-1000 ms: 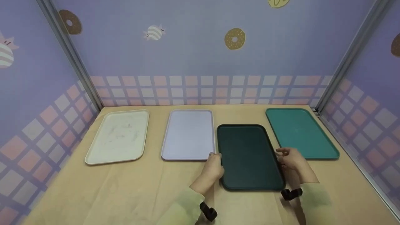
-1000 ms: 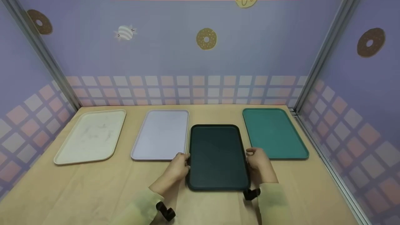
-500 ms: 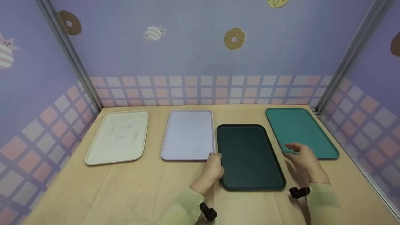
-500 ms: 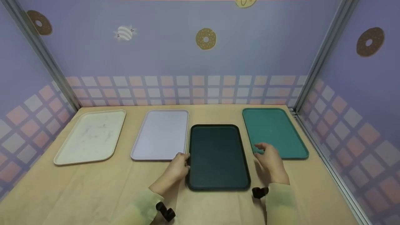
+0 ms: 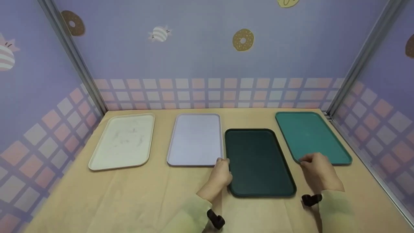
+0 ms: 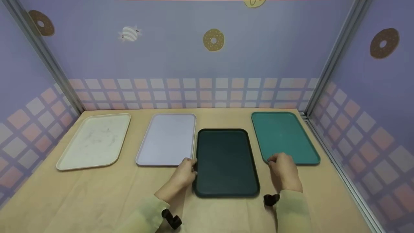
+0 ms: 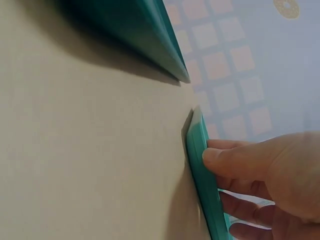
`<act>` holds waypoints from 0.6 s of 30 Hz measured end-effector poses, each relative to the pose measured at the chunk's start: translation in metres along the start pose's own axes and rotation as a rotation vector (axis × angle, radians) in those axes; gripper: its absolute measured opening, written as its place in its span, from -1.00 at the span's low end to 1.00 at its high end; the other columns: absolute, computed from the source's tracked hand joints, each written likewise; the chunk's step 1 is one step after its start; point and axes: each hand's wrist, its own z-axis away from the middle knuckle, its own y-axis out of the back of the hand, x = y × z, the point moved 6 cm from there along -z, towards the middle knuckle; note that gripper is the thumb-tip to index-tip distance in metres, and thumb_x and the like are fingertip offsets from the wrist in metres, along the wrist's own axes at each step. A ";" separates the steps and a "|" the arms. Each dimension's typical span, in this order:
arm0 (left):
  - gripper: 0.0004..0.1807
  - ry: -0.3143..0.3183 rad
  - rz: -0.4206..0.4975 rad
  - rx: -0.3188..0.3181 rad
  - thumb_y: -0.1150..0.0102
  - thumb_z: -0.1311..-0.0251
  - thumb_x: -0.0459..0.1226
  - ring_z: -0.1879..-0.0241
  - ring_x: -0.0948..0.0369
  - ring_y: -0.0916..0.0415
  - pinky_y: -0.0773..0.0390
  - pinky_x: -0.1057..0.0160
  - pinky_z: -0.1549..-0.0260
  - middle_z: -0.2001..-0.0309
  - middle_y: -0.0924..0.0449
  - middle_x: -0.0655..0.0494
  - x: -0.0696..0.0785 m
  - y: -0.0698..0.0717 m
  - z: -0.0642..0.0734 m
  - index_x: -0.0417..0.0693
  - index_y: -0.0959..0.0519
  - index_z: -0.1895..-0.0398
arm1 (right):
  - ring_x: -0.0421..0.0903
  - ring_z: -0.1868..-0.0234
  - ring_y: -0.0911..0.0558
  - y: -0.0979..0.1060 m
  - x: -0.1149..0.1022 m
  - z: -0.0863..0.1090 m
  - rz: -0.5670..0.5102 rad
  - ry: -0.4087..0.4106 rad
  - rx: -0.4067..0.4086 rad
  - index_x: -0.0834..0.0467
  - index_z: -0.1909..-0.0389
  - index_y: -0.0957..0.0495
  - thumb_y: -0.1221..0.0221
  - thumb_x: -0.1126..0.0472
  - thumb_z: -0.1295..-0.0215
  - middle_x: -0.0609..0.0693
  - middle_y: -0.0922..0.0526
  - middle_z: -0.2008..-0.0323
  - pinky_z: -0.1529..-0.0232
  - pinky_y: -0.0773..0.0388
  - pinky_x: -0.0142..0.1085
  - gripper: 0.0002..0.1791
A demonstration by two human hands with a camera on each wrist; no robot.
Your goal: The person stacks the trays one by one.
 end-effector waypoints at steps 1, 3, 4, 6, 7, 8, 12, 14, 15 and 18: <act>-0.44 0.003 0.004 -0.002 -0.18 -0.18 -0.57 -0.31 -0.19 -0.49 -0.51 0.02 -0.34 -0.26 -0.44 -0.49 0.000 0.000 0.000 -0.49 -0.46 -0.31 | 0.32 -0.04 -0.66 0.000 0.001 0.000 0.001 -0.002 0.000 0.36 -0.04 -0.69 -0.09 0.30 -0.52 0.39 -0.69 -0.01 0.03 -0.67 0.12 -0.72; -0.44 0.007 0.011 -0.007 -0.17 -0.20 -0.57 -0.33 -0.18 -0.48 -0.50 0.02 -0.35 -0.28 -0.44 -0.49 0.001 -0.001 0.000 -0.48 -0.45 -0.32 | 0.28 -0.01 -0.68 0.001 0.002 0.000 0.004 0.001 -0.005 0.33 0.00 -0.71 -0.12 0.30 -0.51 0.35 -0.72 0.03 0.04 -0.67 0.11 -0.74; -0.44 0.009 0.015 -0.009 -0.17 -0.21 -0.57 -0.34 -0.19 -0.47 -0.49 0.01 -0.36 -0.28 -0.43 -0.49 0.001 -0.001 0.000 -0.48 -0.45 -0.32 | 0.27 0.00 -0.69 0.002 0.003 0.000 0.004 0.001 -0.012 0.33 0.02 -0.72 -0.13 0.29 -0.51 0.34 -0.73 0.05 0.05 -0.67 0.10 -0.75; -0.44 0.009 0.016 -0.009 -0.17 -0.22 -0.56 -0.35 -0.19 -0.46 -0.48 0.01 -0.37 -0.29 -0.42 -0.49 0.001 -0.001 0.000 -0.48 -0.44 -0.33 | 0.26 0.01 -0.69 0.003 0.004 0.000 0.002 -0.001 -0.031 0.31 0.04 -0.73 -0.15 0.28 -0.49 0.32 -0.74 0.06 0.04 -0.68 0.10 -0.76; -0.44 0.009 0.015 -0.008 -0.17 -0.22 -0.57 -0.34 -0.19 -0.46 -0.48 0.01 -0.36 -0.29 -0.42 -0.49 0.001 -0.001 0.001 -0.49 -0.44 -0.33 | 0.25 0.01 -0.69 0.004 0.005 0.000 -0.003 -0.006 -0.047 0.30 0.05 -0.74 -0.16 0.28 -0.49 0.31 -0.75 0.07 0.04 -0.68 0.09 -0.76; -0.44 0.010 0.013 -0.007 -0.17 -0.21 -0.57 -0.34 -0.20 -0.47 -0.49 0.01 -0.36 -0.29 -0.42 -0.49 0.001 -0.001 0.001 -0.48 -0.44 -0.33 | 0.26 0.01 -0.69 0.004 0.005 0.000 -0.007 -0.008 -0.063 0.30 0.06 -0.74 -0.17 0.27 -0.48 0.30 -0.75 0.08 0.03 -0.68 0.09 -0.77; -0.44 0.014 0.009 0.001 -0.18 -0.21 -0.58 -0.33 -0.20 -0.47 -0.50 0.00 -0.35 -0.29 -0.41 -0.50 0.001 0.000 0.001 -0.47 -0.44 -0.33 | 0.31 -0.05 -0.66 0.008 0.006 0.002 -0.003 -0.013 -0.138 0.28 0.08 -0.75 -0.21 0.27 -0.44 0.28 -0.76 0.08 -0.03 -0.66 0.14 -0.79; -0.44 0.017 0.012 0.003 -0.17 -0.20 -0.58 -0.34 -0.20 -0.47 -0.49 -0.01 -0.36 -0.30 -0.41 -0.49 0.001 0.001 0.002 -0.46 -0.45 -0.33 | 0.34 -0.07 -0.65 0.009 0.004 0.004 0.007 -0.006 -0.173 0.27 0.10 -0.76 -0.23 0.27 -0.42 0.27 -0.76 0.07 -0.06 -0.63 0.17 -0.80; -0.44 0.018 0.013 0.003 -0.17 -0.20 -0.58 -0.34 -0.20 -0.46 -0.49 0.00 -0.36 -0.30 -0.41 -0.49 0.000 0.001 0.002 -0.46 -0.45 -0.33 | 0.34 -0.07 -0.65 0.010 0.004 0.005 0.013 -0.003 -0.187 0.26 0.11 -0.77 -0.25 0.27 -0.41 0.26 -0.76 0.08 -0.07 -0.62 0.18 -0.81; -0.44 0.014 0.023 0.007 -0.17 -0.21 -0.58 -0.34 -0.20 -0.47 -0.50 0.00 -0.35 -0.29 -0.42 -0.47 0.000 0.001 0.002 -0.46 -0.45 -0.33 | 0.32 -0.03 -0.66 0.012 -0.001 0.008 0.031 0.025 -0.215 0.26 0.15 -0.78 -0.29 0.28 -0.35 0.25 -0.77 0.12 -0.04 -0.64 0.17 -0.83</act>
